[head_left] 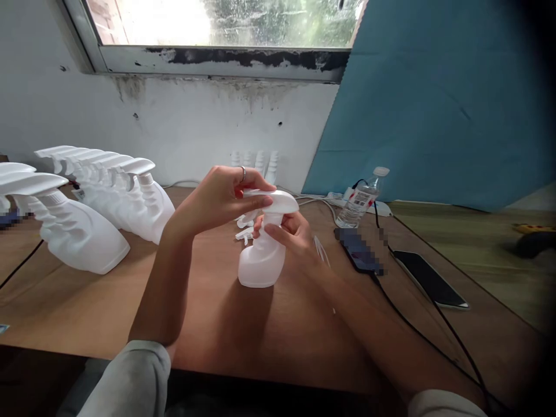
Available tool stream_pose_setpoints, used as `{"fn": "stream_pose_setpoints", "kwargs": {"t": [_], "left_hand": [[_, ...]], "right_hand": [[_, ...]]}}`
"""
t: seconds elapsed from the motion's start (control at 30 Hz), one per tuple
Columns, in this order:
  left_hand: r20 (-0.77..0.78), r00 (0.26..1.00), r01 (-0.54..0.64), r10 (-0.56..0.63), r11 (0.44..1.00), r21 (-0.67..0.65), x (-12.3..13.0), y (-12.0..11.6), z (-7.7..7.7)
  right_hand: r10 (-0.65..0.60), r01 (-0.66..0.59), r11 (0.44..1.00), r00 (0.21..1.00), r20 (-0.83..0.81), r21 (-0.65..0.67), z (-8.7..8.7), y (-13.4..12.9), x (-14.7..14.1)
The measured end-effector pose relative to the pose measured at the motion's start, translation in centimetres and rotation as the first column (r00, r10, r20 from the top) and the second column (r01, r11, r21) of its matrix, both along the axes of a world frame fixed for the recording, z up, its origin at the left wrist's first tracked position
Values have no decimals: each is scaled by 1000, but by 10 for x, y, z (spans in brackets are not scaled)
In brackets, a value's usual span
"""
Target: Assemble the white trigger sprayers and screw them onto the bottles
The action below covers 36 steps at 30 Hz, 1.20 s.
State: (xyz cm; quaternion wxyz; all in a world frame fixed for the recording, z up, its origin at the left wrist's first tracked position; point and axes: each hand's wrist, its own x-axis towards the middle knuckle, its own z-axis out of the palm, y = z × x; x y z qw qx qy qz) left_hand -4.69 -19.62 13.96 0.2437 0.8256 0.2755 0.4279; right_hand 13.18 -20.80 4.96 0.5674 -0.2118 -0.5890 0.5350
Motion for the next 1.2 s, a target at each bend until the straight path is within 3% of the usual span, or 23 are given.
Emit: {"fn": "stream_pose_setpoints", "kwargs": {"t": [0.23, 0.4, 0.53, 0.7, 0.83, 0.97, 1.13, 1.2], "left_hand": [[-28, 998, -57, 59, 996, 63, 0, -7, -3], [-10, 1000, 19, -19, 999, 42, 0, -5, -4], [-4, 999, 42, -42, 997, 63, -1, -4, -4], [-58, 998, 29, -22, 991, 130, -2, -5, -6], [-93, 996, -1, 11, 995, 104, -4, -4, -5], [-103, 993, 55, -52, 998, 32, -6, -6, -3], [-104, 993, 52, -47, 998, 42, -9, -8, -3], [-109, 993, 40, -36, 999, 32, -11, -9, -3]], "right_hand": [[7, -5, 999, 1000, -27, 53, 1, -3, -7], [-131, 134, 988, 991, -35, 77, -2, -5, -12], [-14, 18, 993, 999, -34, 114, -7, -4, -10], [-75, 80, 990, 996, -51, 116, -7, -3, -9], [71, -69, 995, 997, -21, 73, -5, -3, -7], [-7, 7, 998, 1000, 9, 61, -4, -3, -6], [107, -106, 994, 993, -46, 24, -3, -7, -11], [31, -29, 999, 998, -61, 28, -4, -8, -14]]}}
